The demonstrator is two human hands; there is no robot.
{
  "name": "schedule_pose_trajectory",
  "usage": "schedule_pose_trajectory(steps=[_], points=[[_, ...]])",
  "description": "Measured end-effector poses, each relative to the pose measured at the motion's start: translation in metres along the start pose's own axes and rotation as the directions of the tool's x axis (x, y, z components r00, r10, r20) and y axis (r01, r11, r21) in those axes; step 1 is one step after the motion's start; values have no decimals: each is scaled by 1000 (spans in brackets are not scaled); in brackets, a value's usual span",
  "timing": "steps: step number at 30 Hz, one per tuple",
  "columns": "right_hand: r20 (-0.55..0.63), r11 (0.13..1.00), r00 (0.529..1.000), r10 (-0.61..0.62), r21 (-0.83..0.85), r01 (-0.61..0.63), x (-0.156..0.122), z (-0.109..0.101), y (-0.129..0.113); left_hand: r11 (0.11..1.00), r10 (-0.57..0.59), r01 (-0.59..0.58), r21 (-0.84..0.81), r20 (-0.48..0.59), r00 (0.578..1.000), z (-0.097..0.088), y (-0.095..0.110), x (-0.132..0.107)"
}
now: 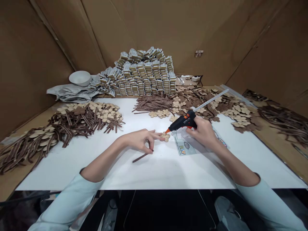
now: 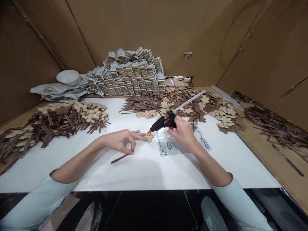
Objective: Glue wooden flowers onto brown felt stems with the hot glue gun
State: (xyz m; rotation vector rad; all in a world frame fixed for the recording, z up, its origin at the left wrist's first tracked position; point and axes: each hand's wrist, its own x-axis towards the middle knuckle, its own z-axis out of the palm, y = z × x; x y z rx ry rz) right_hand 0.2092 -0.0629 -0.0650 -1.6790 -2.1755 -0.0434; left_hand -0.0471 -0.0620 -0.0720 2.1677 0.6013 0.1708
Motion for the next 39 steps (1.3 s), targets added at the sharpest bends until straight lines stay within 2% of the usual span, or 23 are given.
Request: schedule_pose_trajectory(steps=[10, 14, 24, 39], points=[[-32, 1000, 999, -25, 6, 25, -1, 7, 3, 998, -52, 49, 28, 151, 987, 1, 5, -2], [-30, 1000, 999, -24, -5, 24, -1, 8, 3, 999, -26, 22, 26, 153, 988, 3, 8, -1], [-97, 995, 990, -103, 6, 104, -2, 12, 5, 993, -100, 84, 84, 210, 972, 2, 13, 1], [-78, 996, 994, -80, -45, 77, -3, 14, 3, 995, -80, 67, 70, 201, 976, 2, 12, 0]])
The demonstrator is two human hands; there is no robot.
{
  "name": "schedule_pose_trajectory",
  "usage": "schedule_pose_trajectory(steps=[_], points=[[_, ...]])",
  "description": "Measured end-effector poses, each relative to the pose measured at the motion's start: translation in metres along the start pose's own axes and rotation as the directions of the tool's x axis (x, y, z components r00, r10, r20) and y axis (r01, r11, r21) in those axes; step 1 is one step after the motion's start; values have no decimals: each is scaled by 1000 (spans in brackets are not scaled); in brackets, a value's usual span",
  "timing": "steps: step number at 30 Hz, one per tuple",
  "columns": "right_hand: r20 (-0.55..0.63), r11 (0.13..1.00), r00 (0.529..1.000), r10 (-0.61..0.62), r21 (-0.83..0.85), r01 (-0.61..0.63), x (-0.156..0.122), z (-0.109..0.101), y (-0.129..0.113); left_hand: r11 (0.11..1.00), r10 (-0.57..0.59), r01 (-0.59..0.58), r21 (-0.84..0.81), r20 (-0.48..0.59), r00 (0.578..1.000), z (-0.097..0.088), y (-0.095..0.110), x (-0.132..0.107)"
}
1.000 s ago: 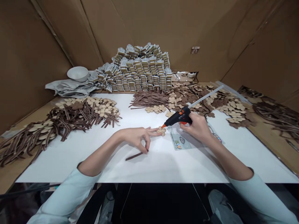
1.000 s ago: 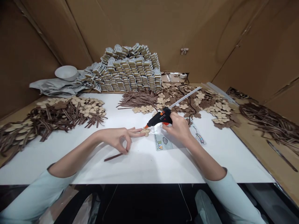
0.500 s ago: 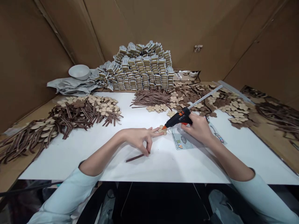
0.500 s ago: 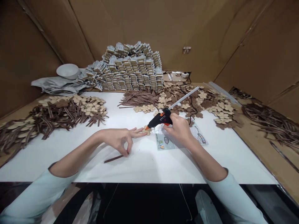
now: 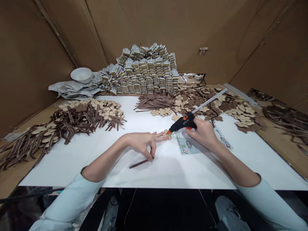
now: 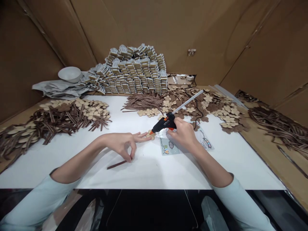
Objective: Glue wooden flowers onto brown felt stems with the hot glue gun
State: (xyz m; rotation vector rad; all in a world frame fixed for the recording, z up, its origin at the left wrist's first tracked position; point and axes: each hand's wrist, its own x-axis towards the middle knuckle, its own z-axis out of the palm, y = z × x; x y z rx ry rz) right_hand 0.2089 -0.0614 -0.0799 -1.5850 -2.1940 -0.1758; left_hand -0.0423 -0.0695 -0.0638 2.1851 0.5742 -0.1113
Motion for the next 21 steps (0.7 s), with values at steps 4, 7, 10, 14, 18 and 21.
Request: schedule_pose_trajectory(steps=[4, 7, 10, 14, 18, 21], points=[[8, 1000, 1000, 6, -11, -6, 0, 0, 0, 1000, 18, -18, 11, -5, 1000, 0, -1, 0], [14, 1000, 1000, 7, -21, -7, 0, 0, -1, 999, 36, -36, 1, -17, 999, 1, -1, 0], [13, 1000, 1000, -14, -11, 14, 0, 0, -1, 1000, 26, -26, -11, -14, 1000, 1, -1, 1], [8, 999, 999, -41, -6, 41, 0, 1, 0, 1000, -1, 1, 2, -6, 1000, 1, 0, 1], [18, 999, 999, -38, -16, 38, 0, 0, 0, 1000, 2, -1, 18, -11, 1000, 1, 0, 1], [25, 999, 999, -25, -25, 26, 0, 0, 0, 1000, 13, -13, 16, -17, 1000, 1, 0, 1]])
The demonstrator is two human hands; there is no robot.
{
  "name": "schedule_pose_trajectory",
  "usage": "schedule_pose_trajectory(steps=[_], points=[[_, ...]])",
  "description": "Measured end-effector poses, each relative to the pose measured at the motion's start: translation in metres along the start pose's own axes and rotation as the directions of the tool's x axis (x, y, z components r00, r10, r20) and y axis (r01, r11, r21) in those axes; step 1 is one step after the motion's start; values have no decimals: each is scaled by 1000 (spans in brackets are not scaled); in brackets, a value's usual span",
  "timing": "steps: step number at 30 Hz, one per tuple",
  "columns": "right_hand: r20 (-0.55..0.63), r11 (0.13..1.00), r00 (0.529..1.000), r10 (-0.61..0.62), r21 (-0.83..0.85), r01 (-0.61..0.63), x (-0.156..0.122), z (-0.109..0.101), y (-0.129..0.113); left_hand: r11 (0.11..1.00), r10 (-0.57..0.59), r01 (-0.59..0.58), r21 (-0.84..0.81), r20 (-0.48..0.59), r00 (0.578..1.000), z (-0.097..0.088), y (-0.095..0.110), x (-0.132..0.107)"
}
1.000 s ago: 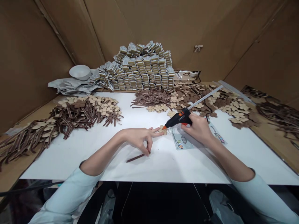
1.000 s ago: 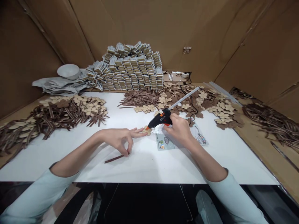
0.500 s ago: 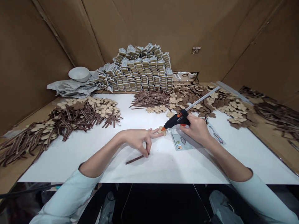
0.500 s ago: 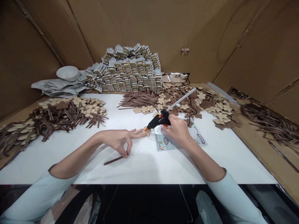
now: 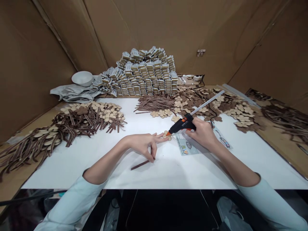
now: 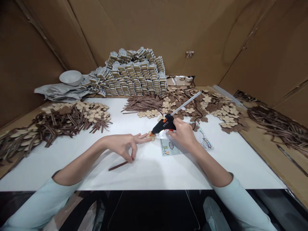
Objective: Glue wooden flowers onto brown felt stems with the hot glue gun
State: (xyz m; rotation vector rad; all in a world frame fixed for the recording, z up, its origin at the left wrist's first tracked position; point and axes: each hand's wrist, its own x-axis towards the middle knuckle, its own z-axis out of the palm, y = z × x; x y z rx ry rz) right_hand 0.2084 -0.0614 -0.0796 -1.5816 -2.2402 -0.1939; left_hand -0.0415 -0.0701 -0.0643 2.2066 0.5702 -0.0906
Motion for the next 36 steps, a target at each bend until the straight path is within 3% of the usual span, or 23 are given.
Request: schedule_pose_trajectory(steps=[11, 23, 36], points=[[-34, 1000, 999, -7, 3, 7, 0, 1, 3, 999, 28, -28, -20, -22, 999, 1, -1, 0], [-47, 999, 998, -35, 32, 37, 0, -1, 4, 999, -44, 44, -11, 7, 999, 0, 2, -1], [-72, 997, 996, -43, 60, 47, 0, 0, 4, 1000, -3, 3, 5, -11, 1000, 1, -1, 0]])
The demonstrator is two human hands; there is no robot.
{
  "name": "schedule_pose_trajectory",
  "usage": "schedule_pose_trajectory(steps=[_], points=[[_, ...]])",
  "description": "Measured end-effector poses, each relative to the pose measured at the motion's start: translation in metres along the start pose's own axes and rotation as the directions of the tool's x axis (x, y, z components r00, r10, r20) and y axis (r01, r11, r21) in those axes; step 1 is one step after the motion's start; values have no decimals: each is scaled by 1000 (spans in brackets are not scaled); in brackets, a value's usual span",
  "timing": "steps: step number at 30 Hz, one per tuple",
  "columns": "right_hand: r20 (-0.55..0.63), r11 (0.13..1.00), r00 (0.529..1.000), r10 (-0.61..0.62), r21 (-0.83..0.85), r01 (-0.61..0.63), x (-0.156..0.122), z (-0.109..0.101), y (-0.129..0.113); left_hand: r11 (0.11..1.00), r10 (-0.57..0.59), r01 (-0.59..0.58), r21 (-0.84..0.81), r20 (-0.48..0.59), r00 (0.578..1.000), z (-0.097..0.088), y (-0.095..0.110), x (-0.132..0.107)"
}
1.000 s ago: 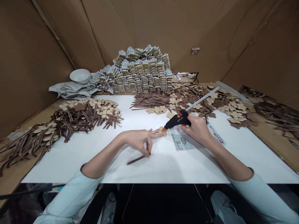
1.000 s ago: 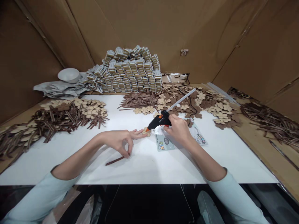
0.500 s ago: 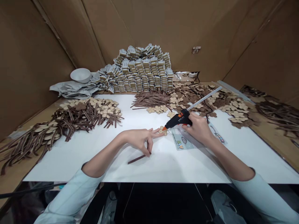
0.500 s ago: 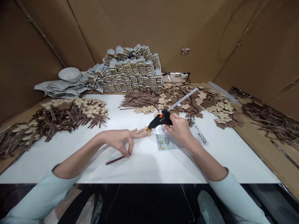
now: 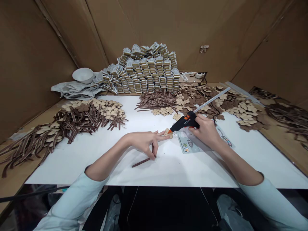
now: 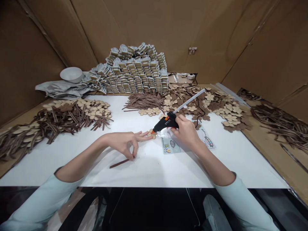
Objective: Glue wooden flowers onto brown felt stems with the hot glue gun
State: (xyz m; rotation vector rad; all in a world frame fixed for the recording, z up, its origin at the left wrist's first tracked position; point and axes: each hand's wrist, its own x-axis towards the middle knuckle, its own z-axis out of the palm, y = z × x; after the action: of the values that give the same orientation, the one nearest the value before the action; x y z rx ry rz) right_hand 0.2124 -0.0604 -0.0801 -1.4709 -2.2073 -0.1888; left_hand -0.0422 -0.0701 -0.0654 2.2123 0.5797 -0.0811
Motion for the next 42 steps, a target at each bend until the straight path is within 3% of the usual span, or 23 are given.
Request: schedule_pose_trajectory(steps=[13, 24, 33, 42], points=[[17, 999, 1000, 25, -35, -24, 0, -1, -1, 999, 27, -27, -18, -7, 1000, 0, -2, -1], [44, 998, 998, 34, -61, -32, 1, -3, -3, 999, -31, 31, -21, 13, 999, -1, 1, 0], [42, 975, 999, -32, -218, 40, -1, -9, -11, 998, -42, 42, -48, 10, 999, -2, 4, 1], [28, 896, 978, -208, -396, 202, 2, -25, -27, 998, -23, 20, -51, -52, 998, 2, 1, 1]])
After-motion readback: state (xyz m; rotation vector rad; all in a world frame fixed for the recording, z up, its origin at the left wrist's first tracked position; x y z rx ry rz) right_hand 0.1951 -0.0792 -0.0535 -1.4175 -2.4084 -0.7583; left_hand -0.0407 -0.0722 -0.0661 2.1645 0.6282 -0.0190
